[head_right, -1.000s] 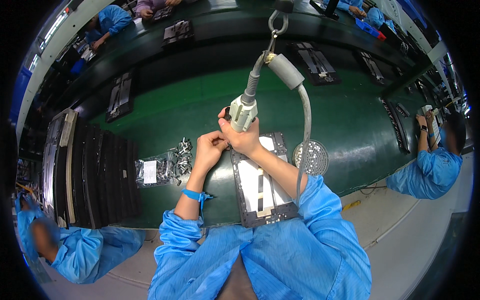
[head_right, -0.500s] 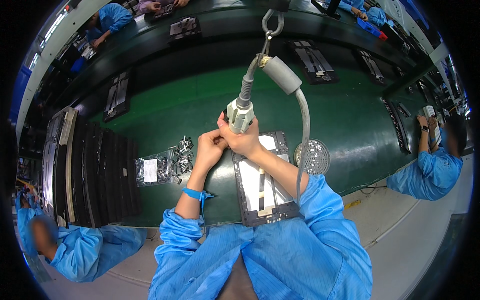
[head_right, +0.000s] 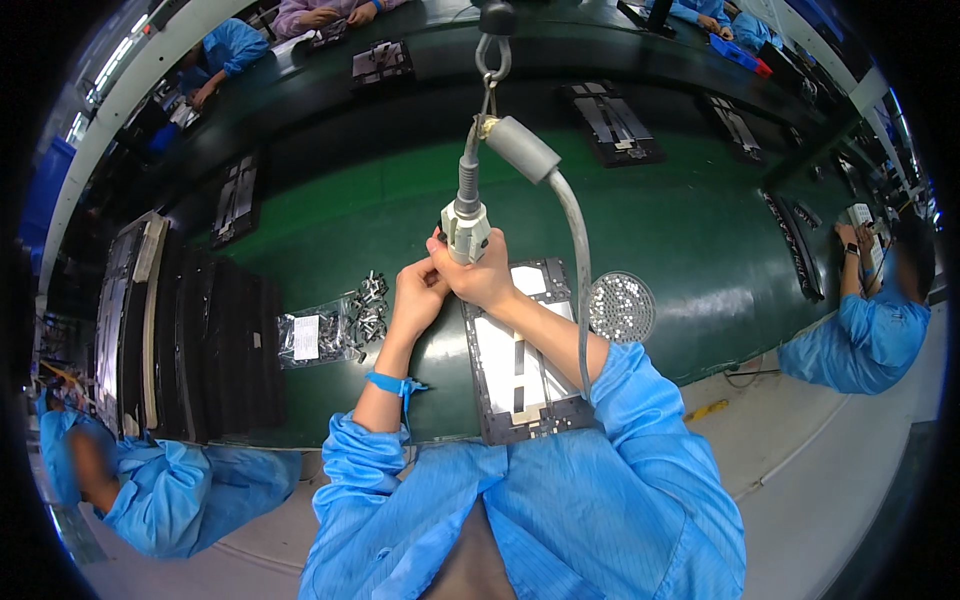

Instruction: Installing internal components and screws into an electronic device chassis using an electric screwdriver.

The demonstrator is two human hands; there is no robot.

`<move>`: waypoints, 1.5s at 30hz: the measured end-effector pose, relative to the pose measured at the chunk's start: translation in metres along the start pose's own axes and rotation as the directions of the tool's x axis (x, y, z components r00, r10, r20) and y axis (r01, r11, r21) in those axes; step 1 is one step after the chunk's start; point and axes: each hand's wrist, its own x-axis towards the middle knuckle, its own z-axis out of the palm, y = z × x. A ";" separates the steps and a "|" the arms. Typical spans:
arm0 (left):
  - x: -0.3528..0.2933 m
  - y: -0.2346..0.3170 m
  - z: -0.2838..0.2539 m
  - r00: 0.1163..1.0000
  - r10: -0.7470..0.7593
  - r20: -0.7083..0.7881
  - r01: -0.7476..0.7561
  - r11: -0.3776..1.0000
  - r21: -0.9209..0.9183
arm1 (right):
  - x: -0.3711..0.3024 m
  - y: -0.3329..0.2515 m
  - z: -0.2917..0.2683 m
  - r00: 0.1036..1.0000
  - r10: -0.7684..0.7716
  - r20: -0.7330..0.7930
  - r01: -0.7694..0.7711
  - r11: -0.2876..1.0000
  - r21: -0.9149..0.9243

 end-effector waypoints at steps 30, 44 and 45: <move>-0.013 0.012 0.047 0.902 -0.423 -0.084 0.311 0.773 -0.553 | 0.013 -0.078 -0.228 0.981 0.189 0.047 -0.186 0.980 -0.067; 0.140 -0.030 0.052 0.779 -0.003 -0.627 -0.132 0.977 -0.169 | 0.101 0.082 -0.302 0.950 0.152 -0.272 -0.269 0.840 -0.471; 0.141 -0.023 0.061 0.790 0.043 -0.612 -0.172 0.973 -0.153 | 0.116 0.114 -0.334 0.943 -0.133 -0.303 -0.208 0.476 -0.855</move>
